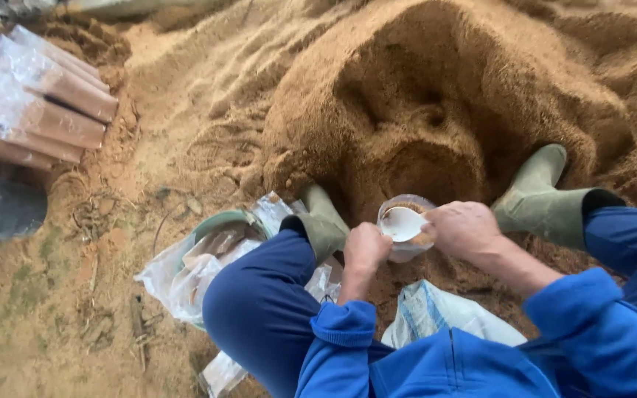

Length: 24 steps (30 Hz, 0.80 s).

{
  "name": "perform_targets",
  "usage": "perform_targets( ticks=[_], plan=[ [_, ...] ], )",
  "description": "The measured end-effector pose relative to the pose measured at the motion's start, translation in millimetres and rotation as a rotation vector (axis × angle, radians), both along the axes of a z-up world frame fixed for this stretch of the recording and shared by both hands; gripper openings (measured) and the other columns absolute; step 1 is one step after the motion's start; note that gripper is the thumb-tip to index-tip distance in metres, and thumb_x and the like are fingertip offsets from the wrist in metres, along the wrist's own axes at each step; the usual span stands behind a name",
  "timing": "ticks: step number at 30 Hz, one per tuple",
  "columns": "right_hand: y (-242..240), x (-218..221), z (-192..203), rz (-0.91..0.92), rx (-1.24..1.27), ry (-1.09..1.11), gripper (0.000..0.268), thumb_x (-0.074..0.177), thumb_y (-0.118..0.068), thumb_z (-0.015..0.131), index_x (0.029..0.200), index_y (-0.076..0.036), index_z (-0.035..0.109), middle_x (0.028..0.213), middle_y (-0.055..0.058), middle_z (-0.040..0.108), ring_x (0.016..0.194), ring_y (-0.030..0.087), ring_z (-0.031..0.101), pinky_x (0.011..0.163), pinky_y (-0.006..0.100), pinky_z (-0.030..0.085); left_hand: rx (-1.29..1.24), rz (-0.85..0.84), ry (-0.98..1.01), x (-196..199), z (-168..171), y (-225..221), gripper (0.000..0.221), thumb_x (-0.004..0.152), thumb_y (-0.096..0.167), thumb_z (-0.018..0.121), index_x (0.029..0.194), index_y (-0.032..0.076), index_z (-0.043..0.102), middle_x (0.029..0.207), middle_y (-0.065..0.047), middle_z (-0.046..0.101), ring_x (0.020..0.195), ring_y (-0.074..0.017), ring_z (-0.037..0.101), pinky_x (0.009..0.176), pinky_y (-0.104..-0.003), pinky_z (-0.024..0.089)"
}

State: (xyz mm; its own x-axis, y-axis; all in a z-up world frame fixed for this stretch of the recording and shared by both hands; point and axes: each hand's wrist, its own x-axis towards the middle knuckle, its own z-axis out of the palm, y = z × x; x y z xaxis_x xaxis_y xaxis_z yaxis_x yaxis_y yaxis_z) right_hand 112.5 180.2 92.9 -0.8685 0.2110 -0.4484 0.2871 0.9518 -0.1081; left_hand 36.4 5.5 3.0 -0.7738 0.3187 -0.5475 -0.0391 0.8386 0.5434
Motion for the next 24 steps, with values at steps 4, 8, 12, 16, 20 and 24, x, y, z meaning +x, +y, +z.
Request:
perform_targets(
  ticks=[4, 8, 12, 16, 20, 24],
  plan=[
    [-12.4, 13.3, -12.2, -0.072, 0.022, -0.017, 0.034, 0.102, -0.037, 0.054, 0.086, -0.022, 0.080, 0.074, -0.001, 0.077, 0.078, 0.012, 0.077, 0.083, 0.030, 0.060, 0.011, -0.004, 0.011, -1.8, -10.5, 6.8, 0.034, 0.077, 0.016, 0.052, 0.091, 0.004, 0.080, 0.096, -0.025, 0.076, 0.106, -0.0468, 0.071, 0.088, -0.057, 0.058],
    [-13.2, 11.9, -32.0, -0.049, -0.084, -0.070, 0.037, 0.100, -0.040, 0.048, 0.097, -0.021, 0.079, 0.087, 0.005, 0.079, 0.097, 0.024, 0.078, 0.094, 0.041, 0.059, 0.020, 0.007, 0.002, 1.9, -26.9, 1.2, 0.033, 0.075, 0.016, 0.053, 0.092, 0.003, 0.079, 0.094, -0.026, 0.076, 0.104, -0.0480, 0.071, 0.087, -0.061, 0.057],
    [-3.8, 1.6, -5.7, -0.137, -0.077, -0.061, 0.038, 0.095, -0.042, 0.056, 0.098, -0.015, 0.082, 0.092, 0.011, 0.081, 0.099, 0.029, 0.078, 0.092, 0.043, 0.060, 0.004, 0.007, -0.019, -5.0, -45.8, 1.0, 0.030, 0.073, 0.019, 0.056, 0.088, 0.007, 0.079, 0.086, -0.021, 0.076, 0.097, -0.0438, 0.074, 0.082, -0.057, 0.059],
    [6.9, -7.1, -24.4, -0.147, -0.053, -0.057, 0.045, 0.092, -0.049, 0.055, 0.099, -0.013, 0.083, 0.096, 0.014, 0.081, 0.103, 0.033, 0.077, 0.091, 0.048, 0.060, 0.003, -0.014, -0.028, 1.6, 1.7, -0.5, 0.035, 0.078, 0.019, 0.056, 0.096, 0.000, 0.079, 0.093, -0.026, 0.076, 0.103, -0.0453, 0.073, 0.080, -0.061, 0.055],
    [14.2, -27.3, -37.6, -0.169, -0.040, -0.006, 0.041, 0.094, -0.043, 0.052, 0.096, -0.018, 0.084, 0.095, 0.013, 0.081, 0.101, 0.033, 0.077, 0.090, 0.047, 0.060, -0.007, -0.061, 0.033, -8.9, 7.8, 8.6, 0.034, 0.080, 0.018, 0.055, 0.096, -0.002, 0.078, 0.098, -0.027, 0.076, 0.106, -0.0469, 0.071, 0.087, -0.061, 0.056],
    [6.4, -9.7, -53.7, -0.179, -0.045, -0.038, 0.044, 0.093, -0.046, 0.052, 0.098, -0.015, 0.083, 0.095, 0.013, 0.081, 0.102, 0.033, 0.077, 0.094, 0.046, 0.060, -0.022, -0.044, 0.029, 2.2, 16.3, 3.8, 0.037, 0.078, 0.017, 0.055, 0.096, -0.004, 0.078, 0.095, -0.027, 0.076, 0.104, -0.0469, 0.072, 0.087, -0.057, 0.058]
  ],
)
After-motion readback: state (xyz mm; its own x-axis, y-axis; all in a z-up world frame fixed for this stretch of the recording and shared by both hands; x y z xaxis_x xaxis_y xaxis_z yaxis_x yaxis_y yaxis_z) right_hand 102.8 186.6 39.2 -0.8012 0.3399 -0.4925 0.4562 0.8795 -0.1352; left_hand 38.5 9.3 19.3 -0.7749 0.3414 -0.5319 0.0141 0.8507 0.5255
